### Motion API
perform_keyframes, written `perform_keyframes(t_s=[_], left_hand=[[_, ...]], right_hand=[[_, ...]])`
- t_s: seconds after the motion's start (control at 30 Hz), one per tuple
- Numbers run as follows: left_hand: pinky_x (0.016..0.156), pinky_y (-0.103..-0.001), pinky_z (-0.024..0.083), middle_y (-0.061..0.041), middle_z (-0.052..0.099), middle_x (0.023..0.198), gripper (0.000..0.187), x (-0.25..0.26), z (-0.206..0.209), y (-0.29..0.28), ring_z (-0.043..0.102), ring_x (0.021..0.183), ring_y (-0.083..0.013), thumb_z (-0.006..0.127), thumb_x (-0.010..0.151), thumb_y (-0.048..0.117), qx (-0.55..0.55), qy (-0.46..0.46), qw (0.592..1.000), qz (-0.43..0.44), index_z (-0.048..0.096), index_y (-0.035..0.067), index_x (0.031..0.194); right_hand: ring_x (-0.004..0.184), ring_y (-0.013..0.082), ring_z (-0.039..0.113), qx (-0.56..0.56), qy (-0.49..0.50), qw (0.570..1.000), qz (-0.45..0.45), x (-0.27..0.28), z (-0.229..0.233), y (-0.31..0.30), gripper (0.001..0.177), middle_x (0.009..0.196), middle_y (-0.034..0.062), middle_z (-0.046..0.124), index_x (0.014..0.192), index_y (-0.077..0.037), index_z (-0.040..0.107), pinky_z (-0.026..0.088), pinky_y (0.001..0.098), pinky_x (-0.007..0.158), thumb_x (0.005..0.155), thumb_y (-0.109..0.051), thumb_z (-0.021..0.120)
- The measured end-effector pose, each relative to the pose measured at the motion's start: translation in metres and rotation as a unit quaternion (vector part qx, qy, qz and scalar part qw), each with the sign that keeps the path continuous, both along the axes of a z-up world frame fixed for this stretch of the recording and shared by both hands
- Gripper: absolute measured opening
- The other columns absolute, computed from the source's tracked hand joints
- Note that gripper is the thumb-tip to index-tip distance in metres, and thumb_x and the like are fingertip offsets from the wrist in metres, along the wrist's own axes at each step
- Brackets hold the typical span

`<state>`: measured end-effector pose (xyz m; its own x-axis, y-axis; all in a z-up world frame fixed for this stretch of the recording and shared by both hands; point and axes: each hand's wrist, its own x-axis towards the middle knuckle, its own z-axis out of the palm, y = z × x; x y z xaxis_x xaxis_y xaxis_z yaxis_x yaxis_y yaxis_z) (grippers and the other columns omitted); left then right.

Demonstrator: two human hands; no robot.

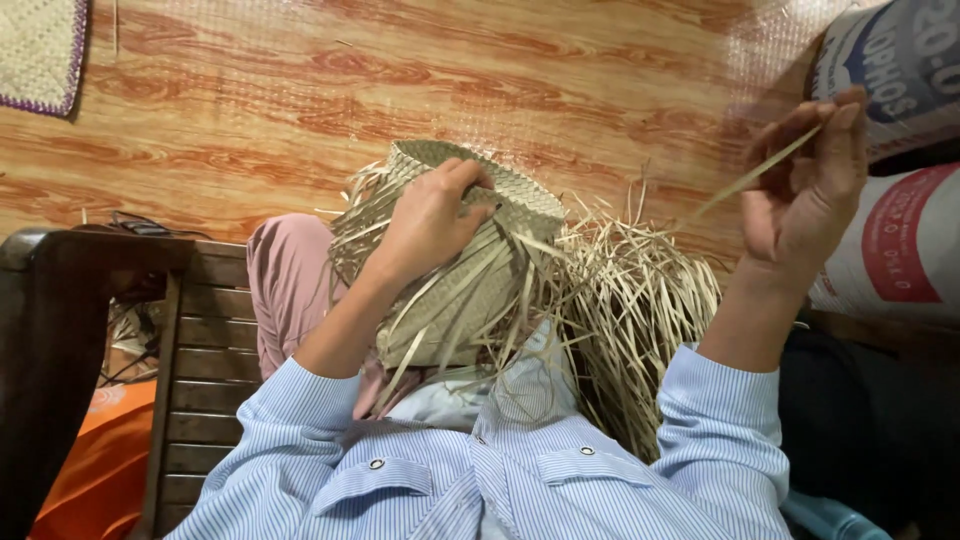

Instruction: The person is weaving a hat brim from dried straw or palm leaves, using a small tool to pull strands through the weave.

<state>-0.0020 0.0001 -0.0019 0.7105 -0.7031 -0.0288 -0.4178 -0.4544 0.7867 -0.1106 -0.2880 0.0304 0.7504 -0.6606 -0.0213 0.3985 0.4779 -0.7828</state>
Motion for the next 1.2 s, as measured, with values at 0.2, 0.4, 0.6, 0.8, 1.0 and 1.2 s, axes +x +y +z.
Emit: perform_keyframes(t_s=[0.2, 0.4, 0.6, 0.8, 1.0, 1.2], left_hand=[[0.045, -0.034, 0.049, -0.017, 0.033, 0.102, 0.038, -0.024, 0.023, 0.011, 0.053, 0.066, -0.0269, 0.064, 0.076, 0.017, -0.049, -0.092, 0.992, 0.075, 0.039, 0.0, 0.099], [0.06, -0.033, 0.041, -0.005, 0.043, 0.076, 0.023, -0.051, -0.004, 0.034, 0.051, 0.07, -0.0259, 0.062, 0.074, 0.028, -0.038, -0.235, 0.967, 0.086, 0.048, 0.01, 0.08], [0.058, -0.03, 0.039, -0.003, 0.042, 0.076, 0.013, -0.049, -0.02, 0.031, 0.048, 0.07, -0.0217, 0.055, 0.079, 0.021, -0.006, -0.285, 0.946, 0.153, 0.049, 0.011, 0.085], [0.054, -0.029, 0.036, -0.002, 0.042, 0.075, 0.018, -0.042, -0.04, 0.027, 0.046, 0.067, -0.0199, 0.063, 0.069, 0.017, 0.037, -0.323, 0.928, 0.182, 0.051, 0.011, 0.082], [0.051, -0.028, 0.035, -0.002, 0.042, 0.072, 0.011, -0.04, -0.056, 0.022, 0.047, 0.065, -0.0187, 0.057, 0.067, 0.013, 0.04, -0.367, 0.904, 0.214, 0.049, 0.012, 0.075], [0.049, -0.027, 0.033, -0.003, 0.038, 0.071, 0.011, -0.042, -0.051, 0.022, 0.044, 0.06, -0.019, 0.055, 0.066, 0.006, 0.002, -0.362, 0.906, 0.22, 0.05, 0.011, 0.074]], right_hand=[[0.059, 0.0054, 0.051, -0.287, 0.049, 0.955, 0.051, 0.016, 0.04, 0.062, 0.01, 0.075, -0.0012, 0.057, 0.097, -0.01, 0.061, 0.043, 0.0149, 0.05, 0.092, -0.003, 0.056], [0.062, 0.0168, 0.056, -0.519, 0.201, 0.798, 0.231, 0.022, 0.039, 0.127, 0.011, 0.072, 0.0139, 0.058, 0.079, 0.0, 0.063, 0.047, 0.0272, 0.055, 0.071, 0.007, 0.067], [0.061, 0.0108, 0.054, -0.563, 0.175, 0.766, 0.258, 0.039, 0.013, 0.133, 0.011, 0.068, 0.007, 0.058, 0.077, -0.004, 0.065, 0.044, 0.019, 0.052, 0.069, -0.001, 0.073], [0.059, 0.0115, 0.054, -0.604, 0.189, 0.726, 0.269, 0.056, 0.002, 0.135, 0.008, 0.063, 0.0073, 0.056, 0.076, -0.005, 0.065, 0.043, 0.0215, 0.049, 0.073, -0.008, 0.071], [0.063, 0.0148, 0.053, -0.643, 0.193, 0.688, 0.276, 0.065, 0.0, 0.135, 0.009, 0.069, 0.0099, 0.055, 0.078, -0.003, 0.063, 0.043, 0.022, 0.051, 0.076, -0.009, 0.07], [0.064, 0.0119, 0.054, -0.607, 0.223, 0.696, 0.311, 0.069, 0.01, 0.15, 0.008, 0.082, 0.0116, 0.061, 0.079, 0.001, 0.062, 0.046, 0.0217, 0.052, 0.078, -0.006, 0.066]])
